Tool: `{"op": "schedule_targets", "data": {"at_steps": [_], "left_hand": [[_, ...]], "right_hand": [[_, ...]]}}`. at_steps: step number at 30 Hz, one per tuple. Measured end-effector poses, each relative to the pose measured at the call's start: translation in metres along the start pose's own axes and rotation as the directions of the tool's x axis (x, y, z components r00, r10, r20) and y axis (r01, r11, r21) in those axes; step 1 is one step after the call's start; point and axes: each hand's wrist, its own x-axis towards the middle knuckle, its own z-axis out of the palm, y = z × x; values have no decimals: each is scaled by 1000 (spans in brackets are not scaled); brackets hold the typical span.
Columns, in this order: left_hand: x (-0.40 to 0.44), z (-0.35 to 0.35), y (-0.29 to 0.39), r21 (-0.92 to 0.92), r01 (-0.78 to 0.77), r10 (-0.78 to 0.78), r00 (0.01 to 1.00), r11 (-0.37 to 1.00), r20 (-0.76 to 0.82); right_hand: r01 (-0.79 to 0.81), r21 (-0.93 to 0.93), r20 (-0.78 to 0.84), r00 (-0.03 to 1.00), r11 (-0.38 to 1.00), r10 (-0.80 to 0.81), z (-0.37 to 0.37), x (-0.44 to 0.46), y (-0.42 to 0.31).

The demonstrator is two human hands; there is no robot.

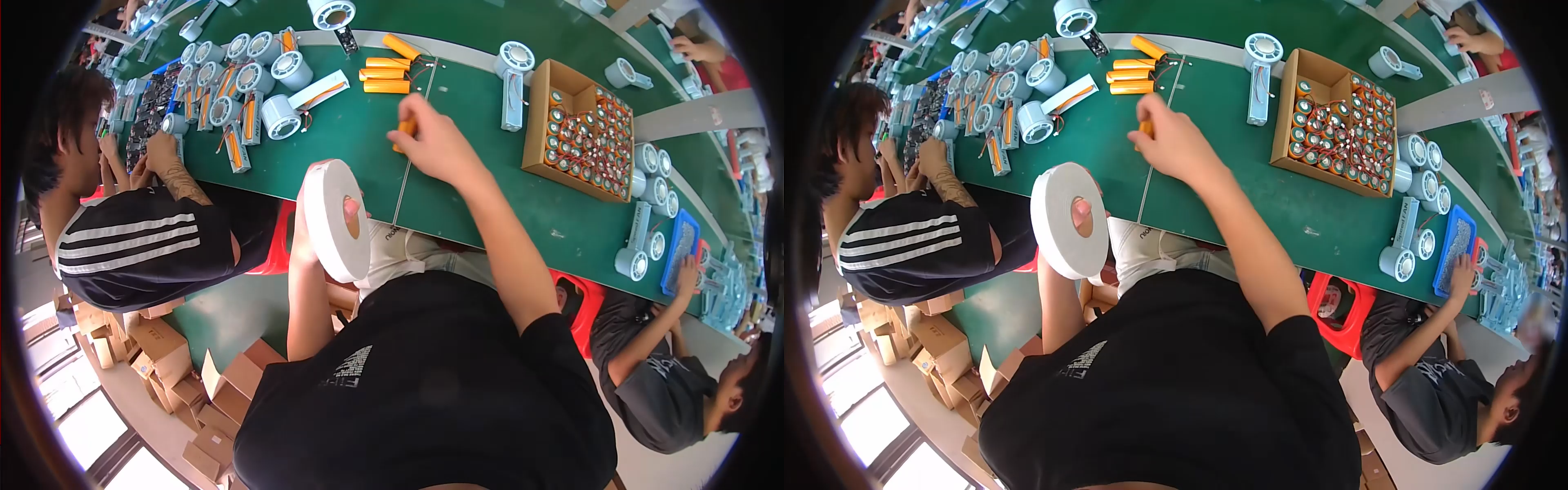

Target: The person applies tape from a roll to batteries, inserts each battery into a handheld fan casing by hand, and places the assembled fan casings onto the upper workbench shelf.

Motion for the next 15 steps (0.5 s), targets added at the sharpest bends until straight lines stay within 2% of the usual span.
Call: {"op": "schedule_targets", "data": {"at_steps": [1, 2, 3, 5, 6, 8, 10, 11, 15], "left_hand": [[1, 1, -1, -3, 4, -4, 1000, 1000, 1], [3, 2, -2, 6, 38, -38, 999, 999, 7], [5, 5, -3, 16, 73, -73, 997, 997, 19], [11, 16, -4, 31, 137, -138, 990, 990, 38], [14, 22, -5, 28, 137, -138, 989, 990, 46], [24, 37, -5, 291, -26, 10, 998, 956, 57], [32, 50, -5, 529, -182, 154, 983, 829, 98], [33, 53, -3, 531, -182, 152, 983, 828, 100], [35, 64, 4, 694, -302, 246, 952, 654, 183]], "right_hand": [[82, 240, -9, 997, 967, -83, -1, -11, 11], [162, 464, -41, 986, 871, -161, -2, -22, 23], [159, 461, -47, 987, 873, -155, -8, -34, 29], [41, 804, 66, 985, 593, -158, -23, -56, 39], [43, 802, 61, 986, 596, -154, -26, -68, 41], [31, 495, 20, 999, 868, -47, -34, -92, 44], [-31, 114, -56, 998, 993, 38, -41, -104, 46], [-33, 117, -57, 998, 993, 40, -43, -106, 46], [-72, -326, -53, 997, 942, 58, -59, -115, 35]]}}
